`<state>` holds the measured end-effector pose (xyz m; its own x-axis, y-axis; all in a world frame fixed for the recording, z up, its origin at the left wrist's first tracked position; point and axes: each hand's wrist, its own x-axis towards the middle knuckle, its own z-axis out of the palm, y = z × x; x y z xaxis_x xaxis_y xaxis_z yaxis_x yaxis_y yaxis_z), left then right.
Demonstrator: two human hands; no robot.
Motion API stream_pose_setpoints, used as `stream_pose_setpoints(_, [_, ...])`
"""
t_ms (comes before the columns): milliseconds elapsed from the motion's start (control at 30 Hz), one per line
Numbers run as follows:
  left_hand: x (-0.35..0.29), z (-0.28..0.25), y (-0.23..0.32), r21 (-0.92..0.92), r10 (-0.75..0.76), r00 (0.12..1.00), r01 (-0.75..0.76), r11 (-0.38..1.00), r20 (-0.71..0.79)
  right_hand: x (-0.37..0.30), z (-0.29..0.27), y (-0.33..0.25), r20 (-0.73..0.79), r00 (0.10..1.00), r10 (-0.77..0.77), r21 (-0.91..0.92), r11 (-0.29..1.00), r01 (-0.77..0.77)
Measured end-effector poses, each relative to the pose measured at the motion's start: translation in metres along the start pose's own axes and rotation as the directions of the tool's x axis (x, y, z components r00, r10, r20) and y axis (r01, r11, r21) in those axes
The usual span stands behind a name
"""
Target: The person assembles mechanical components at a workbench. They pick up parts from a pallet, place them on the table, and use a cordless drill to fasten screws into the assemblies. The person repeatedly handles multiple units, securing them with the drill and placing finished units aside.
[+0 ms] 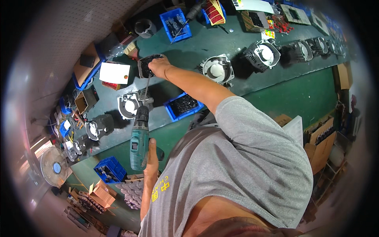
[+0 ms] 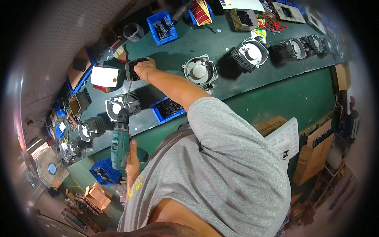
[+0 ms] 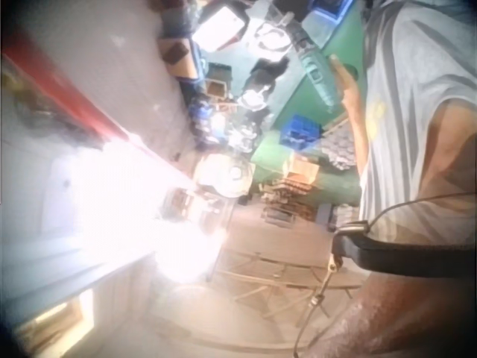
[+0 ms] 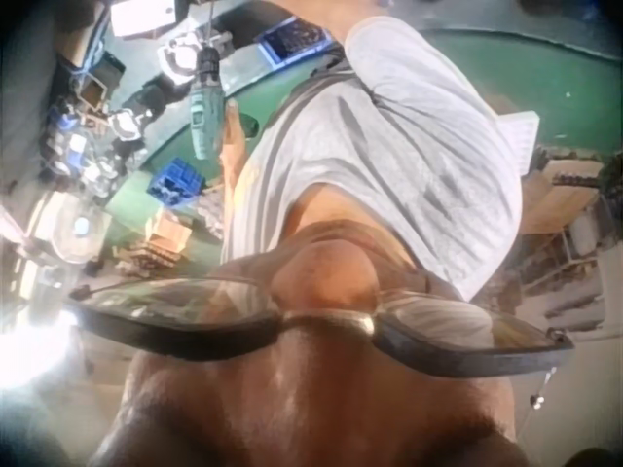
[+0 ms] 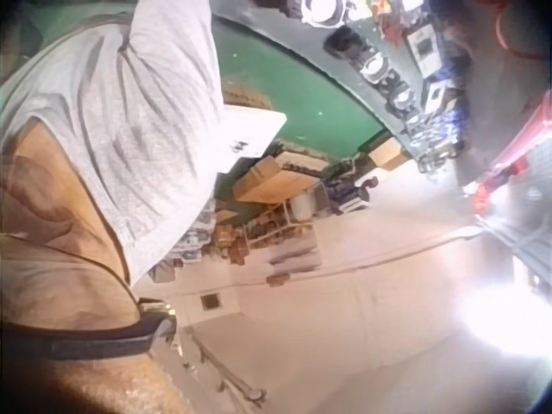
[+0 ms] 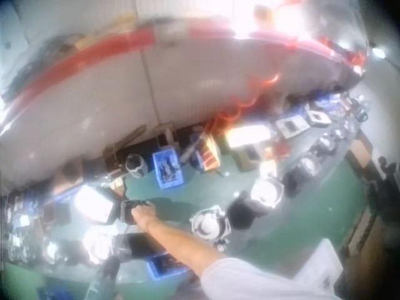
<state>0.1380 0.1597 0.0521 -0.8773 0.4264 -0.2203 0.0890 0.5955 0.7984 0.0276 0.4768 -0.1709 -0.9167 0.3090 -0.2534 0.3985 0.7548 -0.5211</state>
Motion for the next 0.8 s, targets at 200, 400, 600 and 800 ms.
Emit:
stream_pose_setpoints(200, [0.002, -0.006, -0.001, 0.020, 0.015, 0.999, -0.016, 1.000, 0.040, 0.001, -0.008, 0.002, -0.113, 0.980, 0.164, 0.247, 0.960, -0.132])
stream_pose_setpoints(400, [0.007, -0.002, 0.015, 0.036, 0.057, 0.997, -0.059, 0.998, 0.052, -0.012, -0.022, 0.004, -0.205, 0.932, 0.300, 0.701, 0.709, -0.074])
stream_pose_setpoints(600, [0.023, 0.013, -0.001, -0.069, 0.149, 0.986, -0.144, 0.987, 0.078, -0.089, -0.067, 0.007, -0.038, 0.930, 0.365, 0.995, 0.097, 0.002])
stream_pose_setpoints(800, [0.021, 0.032, 0.014, -0.161, 0.143, 0.985, -0.126, 0.979, 0.100, -0.145, -0.098, 0.042, -0.027, 0.943, 0.332, 0.997, -0.053, 0.048])
